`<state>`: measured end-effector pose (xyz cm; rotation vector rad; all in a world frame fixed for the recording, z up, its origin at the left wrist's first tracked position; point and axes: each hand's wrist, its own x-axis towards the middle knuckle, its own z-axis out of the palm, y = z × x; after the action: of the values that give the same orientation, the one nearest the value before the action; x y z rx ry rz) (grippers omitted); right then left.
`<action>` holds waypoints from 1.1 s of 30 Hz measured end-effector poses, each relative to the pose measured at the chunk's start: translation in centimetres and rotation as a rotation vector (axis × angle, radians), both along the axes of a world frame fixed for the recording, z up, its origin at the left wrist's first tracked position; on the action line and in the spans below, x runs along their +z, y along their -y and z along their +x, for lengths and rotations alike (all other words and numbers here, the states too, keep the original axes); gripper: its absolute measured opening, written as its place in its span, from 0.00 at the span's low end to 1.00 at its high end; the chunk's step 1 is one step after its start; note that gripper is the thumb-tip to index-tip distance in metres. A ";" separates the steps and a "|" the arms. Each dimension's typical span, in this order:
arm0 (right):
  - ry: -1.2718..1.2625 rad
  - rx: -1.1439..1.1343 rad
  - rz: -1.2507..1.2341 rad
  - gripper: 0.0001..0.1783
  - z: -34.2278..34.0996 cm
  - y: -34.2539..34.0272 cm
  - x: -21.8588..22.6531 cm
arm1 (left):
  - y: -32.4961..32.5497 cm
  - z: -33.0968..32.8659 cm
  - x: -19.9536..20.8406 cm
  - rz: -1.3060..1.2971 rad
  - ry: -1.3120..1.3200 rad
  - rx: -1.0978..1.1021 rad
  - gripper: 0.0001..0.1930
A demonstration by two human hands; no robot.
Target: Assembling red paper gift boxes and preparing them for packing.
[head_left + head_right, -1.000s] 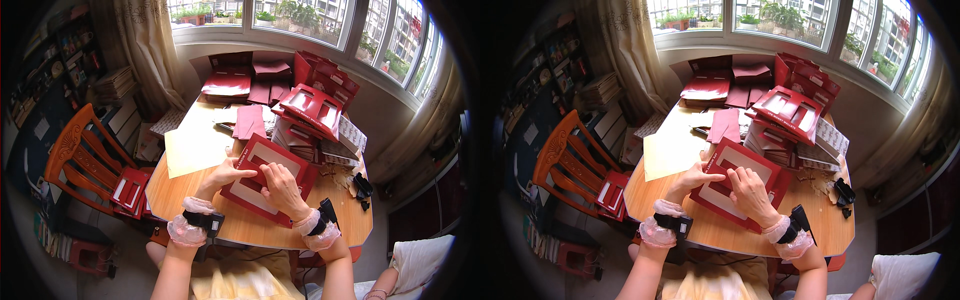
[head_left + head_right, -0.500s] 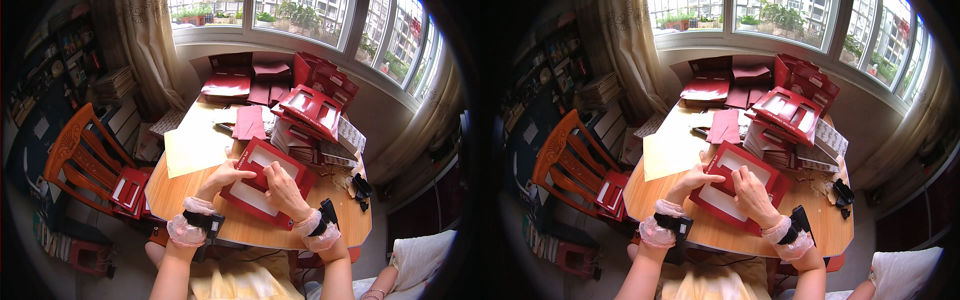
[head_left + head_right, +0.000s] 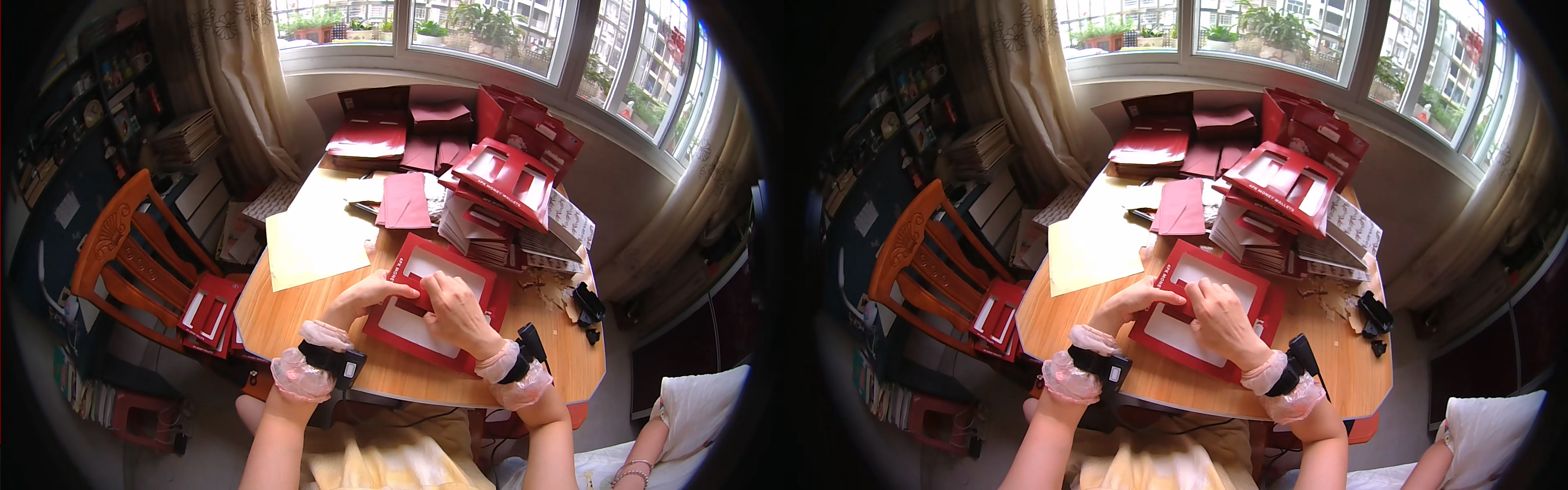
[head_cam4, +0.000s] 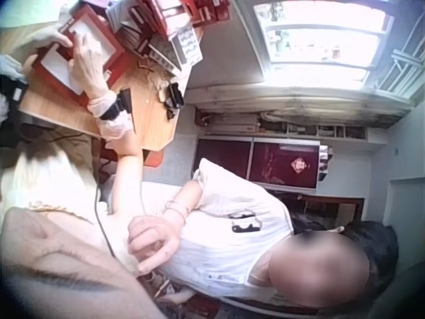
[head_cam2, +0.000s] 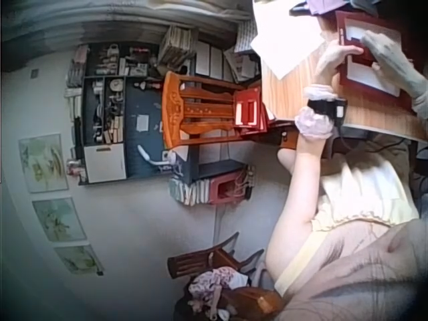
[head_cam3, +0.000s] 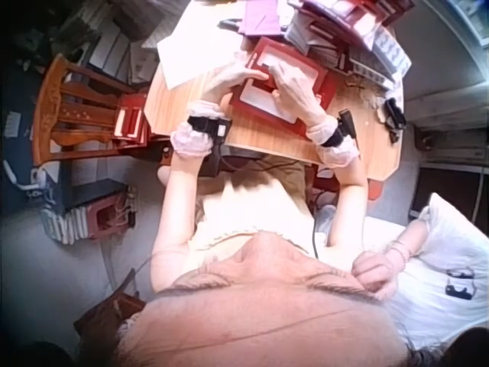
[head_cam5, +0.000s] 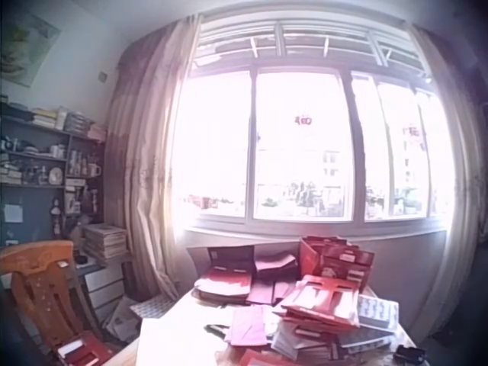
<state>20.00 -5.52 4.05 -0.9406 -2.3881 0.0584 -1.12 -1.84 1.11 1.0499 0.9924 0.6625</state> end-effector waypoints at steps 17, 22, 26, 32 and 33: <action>0.023 0.091 -0.007 0.11 1.6 -0.7 -0.8 | -1.0 0.2 -1.0 0.016 0.088 0.057 0.20; 0.022 0.019 0.114 0.11 1.4 -0.4 0.2 | -1.0 0.0 -0.4 0.004 0.072 0.123 0.20; -0.074 0.012 0.014 0.13 1.5 -0.7 -0.7 | -1.1 -0.1 -0.4 -0.005 0.080 0.135 0.20; -0.183 0.012 -0.239 0.13 1.6 -1.1 -2.0 | -1.2 -0.3 -1.0 -0.021 0.059 0.093 0.20; -0.205 0.043 -0.269 0.13 1.6 -1.2 -2.3 | -1.1 -0.2 -0.9 -0.015 0.051 0.079 0.19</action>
<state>21.62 -4.34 1.79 -0.9530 -2.2437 0.4801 -1.32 -0.72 0.18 0.9799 0.9975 0.7417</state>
